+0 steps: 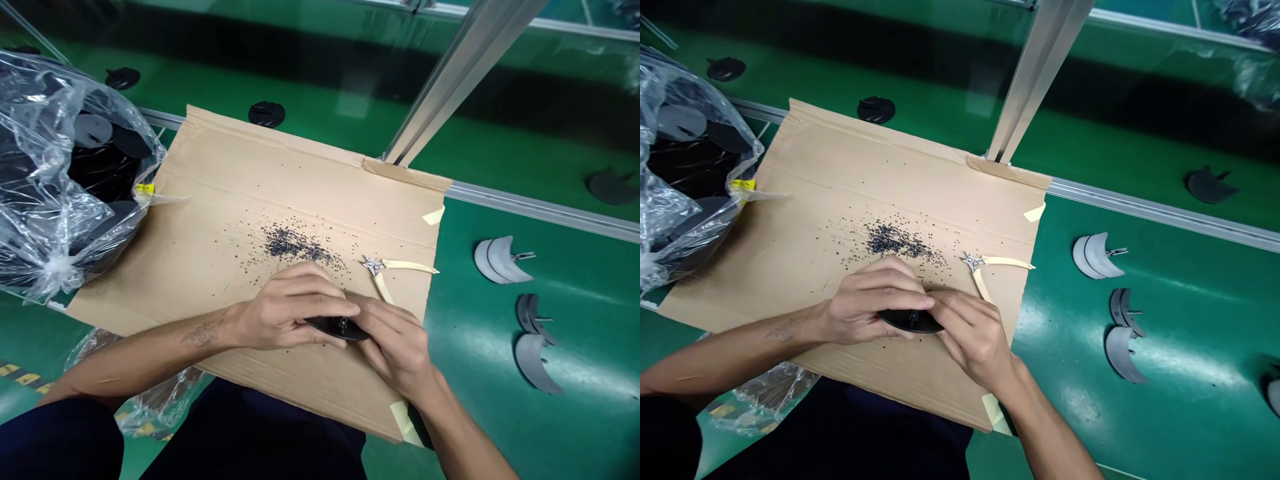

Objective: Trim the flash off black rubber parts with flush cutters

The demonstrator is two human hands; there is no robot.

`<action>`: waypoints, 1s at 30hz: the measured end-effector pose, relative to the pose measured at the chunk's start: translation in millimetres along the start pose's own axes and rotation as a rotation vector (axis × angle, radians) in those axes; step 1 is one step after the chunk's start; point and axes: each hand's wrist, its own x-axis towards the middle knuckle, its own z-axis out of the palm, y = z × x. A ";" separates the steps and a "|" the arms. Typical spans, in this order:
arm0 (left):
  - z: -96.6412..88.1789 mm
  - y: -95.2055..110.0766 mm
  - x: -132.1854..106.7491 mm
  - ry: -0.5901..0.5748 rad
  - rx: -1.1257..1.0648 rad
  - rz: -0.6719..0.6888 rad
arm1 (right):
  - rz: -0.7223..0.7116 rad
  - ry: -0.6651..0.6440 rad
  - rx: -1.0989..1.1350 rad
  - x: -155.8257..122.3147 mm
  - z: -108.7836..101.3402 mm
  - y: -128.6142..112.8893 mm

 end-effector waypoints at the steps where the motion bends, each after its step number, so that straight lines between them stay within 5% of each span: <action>1: 0.9 -0.7 -0.4 -0.004 -0.020 -0.012 | 0.000 0.002 0.006 1.0 -1.5 0.3; 4: 0.7 -4.2 -1.9 0.019 -0.047 -0.076 | 0.030 -0.007 -0.078 5.1 -12.0 4.3; 9: -6.7 -13.7 -1.2 0.162 0.112 -0.165 | 0.273 -0.020 -0.598 3.8 -33.1 28.7; 13: -8.3 -18.6 0.0 0.222 0.162 -0.160 | 0.323 -0.104 -0.681 -0.8 -34.1 44.7; 17: -5.6 -19.7 -1.4 0.172 0.156 -0.158 | 0.377 0.055 -0.528 2.8 -32.2 33.9; 21: -2.2 -20.9 -3.3 0.138 0.130 -0.129 | 0.555 0.347 0.082 8.9 -35.0 13.5; 25: 1.2 -21.3 -4.1 0.119 0.078 -0.103 | 0.631 0.378 0.591 9.2 -34.9 9.1; 30: 2.1 -20.9 -3.2 0.144 0.061 -0.082 | 0.323 0.259 0.136 6.1 -29.6 13.2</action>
